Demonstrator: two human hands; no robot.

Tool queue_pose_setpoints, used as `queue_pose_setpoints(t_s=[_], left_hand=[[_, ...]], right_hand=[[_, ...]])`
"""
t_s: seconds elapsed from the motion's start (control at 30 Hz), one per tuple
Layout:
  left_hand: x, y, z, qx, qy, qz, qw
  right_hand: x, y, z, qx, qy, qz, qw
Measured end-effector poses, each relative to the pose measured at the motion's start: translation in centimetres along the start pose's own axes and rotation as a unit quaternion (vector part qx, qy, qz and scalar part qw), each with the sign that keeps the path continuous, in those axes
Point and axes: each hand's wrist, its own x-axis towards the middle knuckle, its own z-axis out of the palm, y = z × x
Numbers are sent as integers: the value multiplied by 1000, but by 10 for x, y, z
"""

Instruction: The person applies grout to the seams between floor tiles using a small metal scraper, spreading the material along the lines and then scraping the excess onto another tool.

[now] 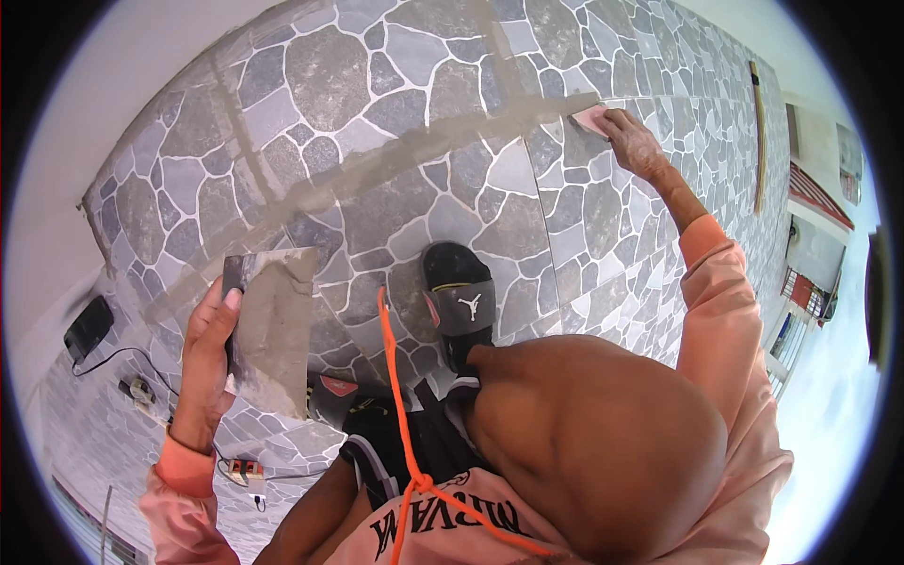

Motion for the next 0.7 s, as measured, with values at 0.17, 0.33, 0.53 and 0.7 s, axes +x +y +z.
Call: queue_pose_setpoints(t_s=[0.17,0.33,0.53,0.7], left_hand=[[8,-2,-1,-2,-10,-4,1000],[12,2,3,8,2,-6,1000],[22,4,14,12,-31,-11,999],[22,1,14,-2,-5,-5,1000]], right_hand=[[17,-11,1,-15,56,31,998],[19,-10,-20,5,-26,5,1000],[13,-3,-6,-36,6,74,997],[13,38,-18,-34,-26,53,998]])
